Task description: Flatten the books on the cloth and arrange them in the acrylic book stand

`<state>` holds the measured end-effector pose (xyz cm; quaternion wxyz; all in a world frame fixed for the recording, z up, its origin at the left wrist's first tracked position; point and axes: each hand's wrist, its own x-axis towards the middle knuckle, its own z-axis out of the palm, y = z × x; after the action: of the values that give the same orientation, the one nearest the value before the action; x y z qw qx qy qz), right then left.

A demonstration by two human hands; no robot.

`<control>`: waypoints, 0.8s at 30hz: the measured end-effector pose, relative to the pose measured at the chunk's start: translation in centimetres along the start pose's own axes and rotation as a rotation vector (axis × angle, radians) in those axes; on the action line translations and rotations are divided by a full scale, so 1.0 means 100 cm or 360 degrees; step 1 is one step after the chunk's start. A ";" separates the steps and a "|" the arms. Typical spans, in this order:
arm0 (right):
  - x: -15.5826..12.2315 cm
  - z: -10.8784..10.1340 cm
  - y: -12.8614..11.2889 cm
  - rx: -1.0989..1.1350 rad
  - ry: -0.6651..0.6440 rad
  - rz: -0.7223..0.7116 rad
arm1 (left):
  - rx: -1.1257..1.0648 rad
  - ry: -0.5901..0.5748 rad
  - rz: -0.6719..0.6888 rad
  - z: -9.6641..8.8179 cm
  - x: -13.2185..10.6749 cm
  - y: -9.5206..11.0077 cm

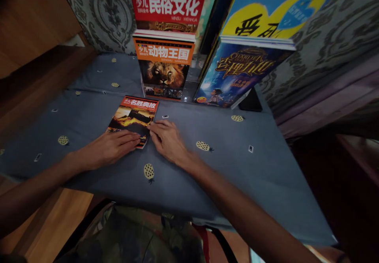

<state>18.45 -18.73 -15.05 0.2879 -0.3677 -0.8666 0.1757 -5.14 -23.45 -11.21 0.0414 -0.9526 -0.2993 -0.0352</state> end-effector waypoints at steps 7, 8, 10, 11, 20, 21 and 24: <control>-0.021 -0.007 -0.023 0.0426 0.0041 -0.0020 | -0.0015 -0.0028 -0.0040 -0.007 0.006 0.001; -0.022 -0.007 -0.026 0.0452 0.0036 0.0005 | -0.0007 -0.0025 -0.0035 -0.007 0.006 0.001; -0.025 -0.008 -0.032 0.0496 0.0048 0.0061 | 0.0016 -0.0027 -0.0025 -0.008 0.007 0.001; -0.026 -0.008 -0.033 0.0517 0.0065 0.0075 | 0.0030 -0.0032 -0.0021 -0.008 0.007 0.001; -0.029 0.000 -0.034 0.0179 -0.0001 -0.0404 | 0.0040 0.0165 -0.0132 0.011 0.000 0.008; -0.029 0.000 -0.034 0.0109 -0.0024 -0.0447 | 0.0025 0.0195 -0.0151 0.013 -0.002 0.009; -0.029 -0.001 -0.035 -0.0037 -0.0037 -0.0504 | -0.0051 0.0283 -0.0181 0.017 -0.010 0.011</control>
<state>18.25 -23.21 -14.24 0.2975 -0.2278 -0.9190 0.1224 -5.27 -24.73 -13.03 0.0505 -0.9278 -0.3473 -0.1268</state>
